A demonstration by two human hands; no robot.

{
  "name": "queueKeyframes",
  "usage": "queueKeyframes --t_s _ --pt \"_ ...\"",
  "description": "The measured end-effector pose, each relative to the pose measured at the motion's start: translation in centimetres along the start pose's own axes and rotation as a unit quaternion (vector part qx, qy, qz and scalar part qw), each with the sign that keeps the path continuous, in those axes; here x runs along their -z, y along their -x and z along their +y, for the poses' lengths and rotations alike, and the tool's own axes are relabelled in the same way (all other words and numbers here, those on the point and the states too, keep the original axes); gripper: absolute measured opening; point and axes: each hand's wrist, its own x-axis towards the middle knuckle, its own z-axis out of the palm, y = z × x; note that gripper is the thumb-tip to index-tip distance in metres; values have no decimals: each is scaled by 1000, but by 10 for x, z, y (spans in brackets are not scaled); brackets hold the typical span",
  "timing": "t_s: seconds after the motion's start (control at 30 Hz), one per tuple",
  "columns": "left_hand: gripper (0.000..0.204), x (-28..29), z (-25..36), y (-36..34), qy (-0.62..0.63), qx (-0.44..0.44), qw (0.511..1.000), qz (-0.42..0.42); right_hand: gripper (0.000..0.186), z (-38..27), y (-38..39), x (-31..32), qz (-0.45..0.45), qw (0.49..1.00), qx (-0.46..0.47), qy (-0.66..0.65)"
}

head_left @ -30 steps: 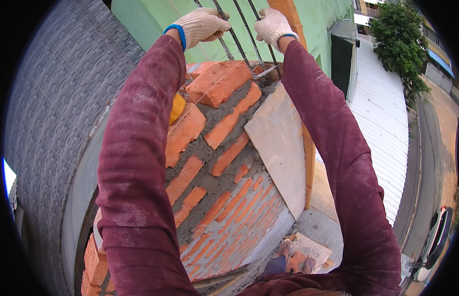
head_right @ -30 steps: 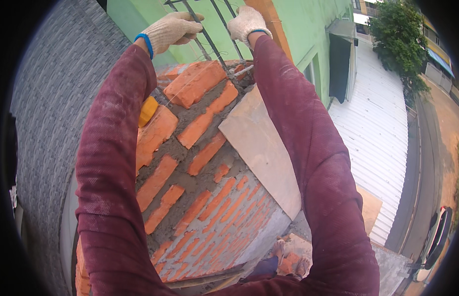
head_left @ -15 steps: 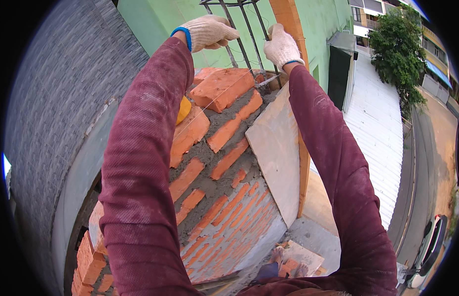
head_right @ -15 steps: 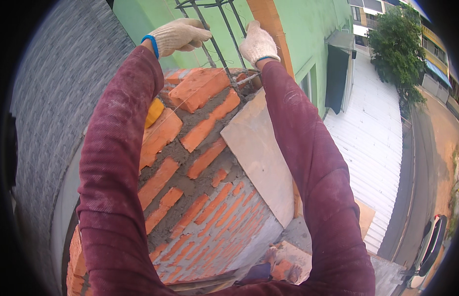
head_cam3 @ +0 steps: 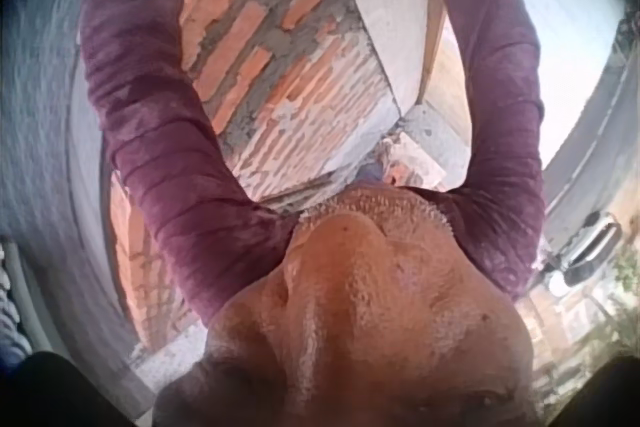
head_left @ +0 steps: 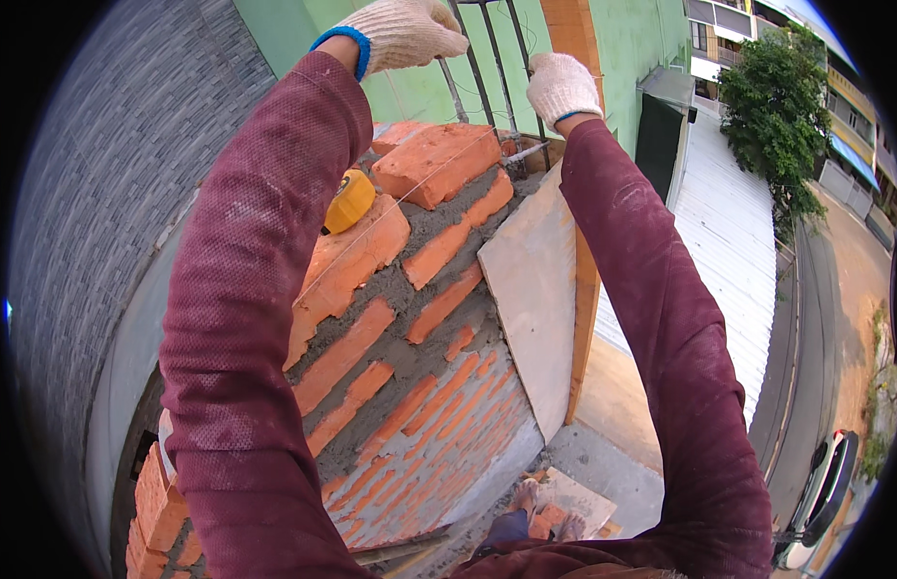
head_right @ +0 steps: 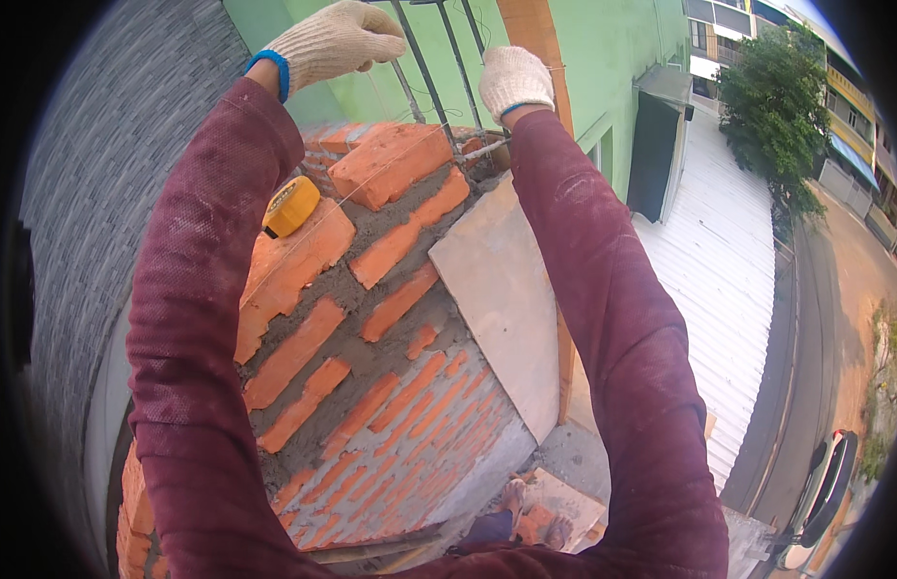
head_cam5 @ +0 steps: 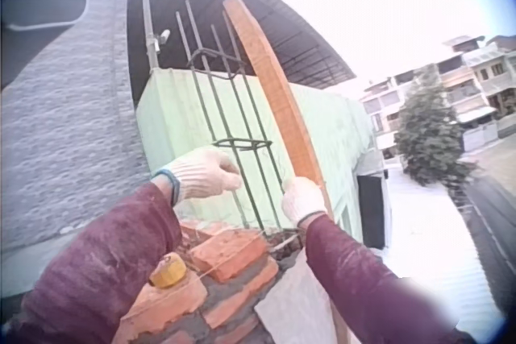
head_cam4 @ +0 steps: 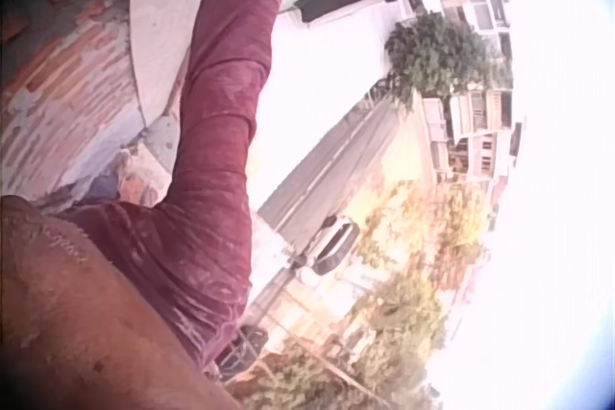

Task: The person lays red bricks onto a wall using a trowel to apply mortar, taps each brick into place, and scrapes away excess mortar. They also use a tape measure to check alignment and adjust a guide string during the process.

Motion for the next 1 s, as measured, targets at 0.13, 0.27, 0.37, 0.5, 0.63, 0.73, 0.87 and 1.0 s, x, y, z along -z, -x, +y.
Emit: queueKeyframes --t_s 0.13,0.27,0.37,0.5,0.63,0.73,0.87,1.0 --pt "32 -5 24 -4 -2 -8 1000 0 29 6 1 3 -8 999 11 -33" --pt "49 -55 8 -28 -73 -71 995 21 31 16 4 5 -31 992 22 -123" --pt "43 -70 15 -48 -338 -192 918 85 30 14 9 -1 38 994 44 -88" --pt "25 -67 27 -68 -364 -239 896 90 24 11 16 -12 124 986 15 -110" --pt "58 -89 15 -82 -399 -184 896 64 25 10 23 -13 165 974 27 -155" --pt "55 -94 2 -90 -343 -181 916 99 33 8 30 -10 143 980 36 -135" --pt "23 -75 -3 -99 -132 -269 932 206 41 -12 36 -1 66 992 2 -106" --pt "26 -53 15 -92 -93 -307 920 227 33 -8 16 8 16 997 -30 -74"
